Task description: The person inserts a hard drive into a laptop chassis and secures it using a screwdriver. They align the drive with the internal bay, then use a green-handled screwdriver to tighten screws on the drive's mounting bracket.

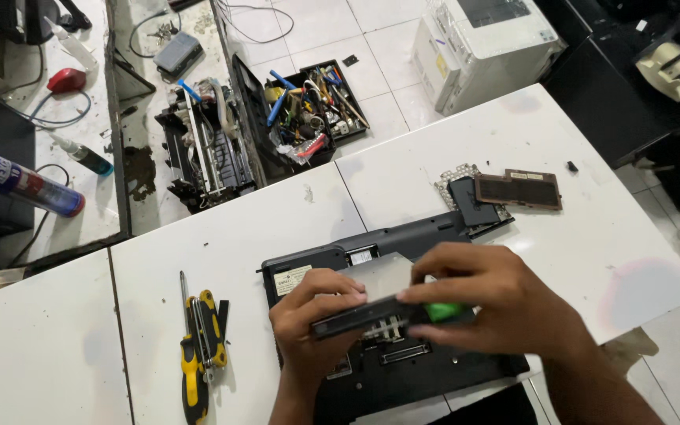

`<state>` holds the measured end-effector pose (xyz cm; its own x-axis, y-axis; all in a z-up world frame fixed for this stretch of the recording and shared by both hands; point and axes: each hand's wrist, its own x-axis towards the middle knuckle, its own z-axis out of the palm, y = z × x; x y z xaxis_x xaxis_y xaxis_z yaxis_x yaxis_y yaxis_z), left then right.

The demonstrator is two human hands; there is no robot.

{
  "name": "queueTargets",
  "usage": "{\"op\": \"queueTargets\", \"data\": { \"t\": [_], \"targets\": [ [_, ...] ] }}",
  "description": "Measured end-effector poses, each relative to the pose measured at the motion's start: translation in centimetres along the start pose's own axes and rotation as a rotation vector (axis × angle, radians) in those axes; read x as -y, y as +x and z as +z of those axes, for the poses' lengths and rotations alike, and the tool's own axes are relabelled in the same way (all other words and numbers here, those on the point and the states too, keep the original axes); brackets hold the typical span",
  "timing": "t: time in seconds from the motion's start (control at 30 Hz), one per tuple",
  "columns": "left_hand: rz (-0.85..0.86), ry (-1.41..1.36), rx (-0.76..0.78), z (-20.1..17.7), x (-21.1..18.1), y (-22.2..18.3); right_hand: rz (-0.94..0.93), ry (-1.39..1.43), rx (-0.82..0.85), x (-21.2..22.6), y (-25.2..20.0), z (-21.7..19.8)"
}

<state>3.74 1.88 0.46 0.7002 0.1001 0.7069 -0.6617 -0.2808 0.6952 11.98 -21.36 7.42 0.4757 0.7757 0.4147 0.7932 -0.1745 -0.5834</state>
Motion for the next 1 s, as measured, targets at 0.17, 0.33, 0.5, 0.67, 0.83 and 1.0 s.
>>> {"op": "queueTargets", "data": {
  "t": [0.17, 0.33, 0.5, 0.67, 0.83, 1.0],
  "targets": [
    [0.057, 0.109, -0.049, 0.3, 0.8, -0.5, -0.3, 0.08, -0.303, -2.9, 2.0, 2.5],
    [0.156, 0.24, -0.045, 0.1, 1.3, -0.3, -0.434, -0.017, -0.523, -6.0, 2.2, 5.8],
    [0.131, 0.262, -0.01, -0.6, 2.3, -1.1, -0.461, -0.059, -0.524, -6.6, 1.8, 6.2],
    [0.002, 0.139, 0.075, -1.1, 1.9, -1.5, -0.453, -0.124, -0.529, -6.2, 1.0, 6.2],
    [0.0, 0.154, 0.058, -1.1, 2.3, -1.7, -0.472, -0.168, -0.539, -5.8, 1.2, 6.2],
    [-0.006, 0.113, -0.039, -0.6, 2.3, -1.5, -0.461, 0.055, -0.438, -5.7, 1.6, 5.6]
  ]
}}
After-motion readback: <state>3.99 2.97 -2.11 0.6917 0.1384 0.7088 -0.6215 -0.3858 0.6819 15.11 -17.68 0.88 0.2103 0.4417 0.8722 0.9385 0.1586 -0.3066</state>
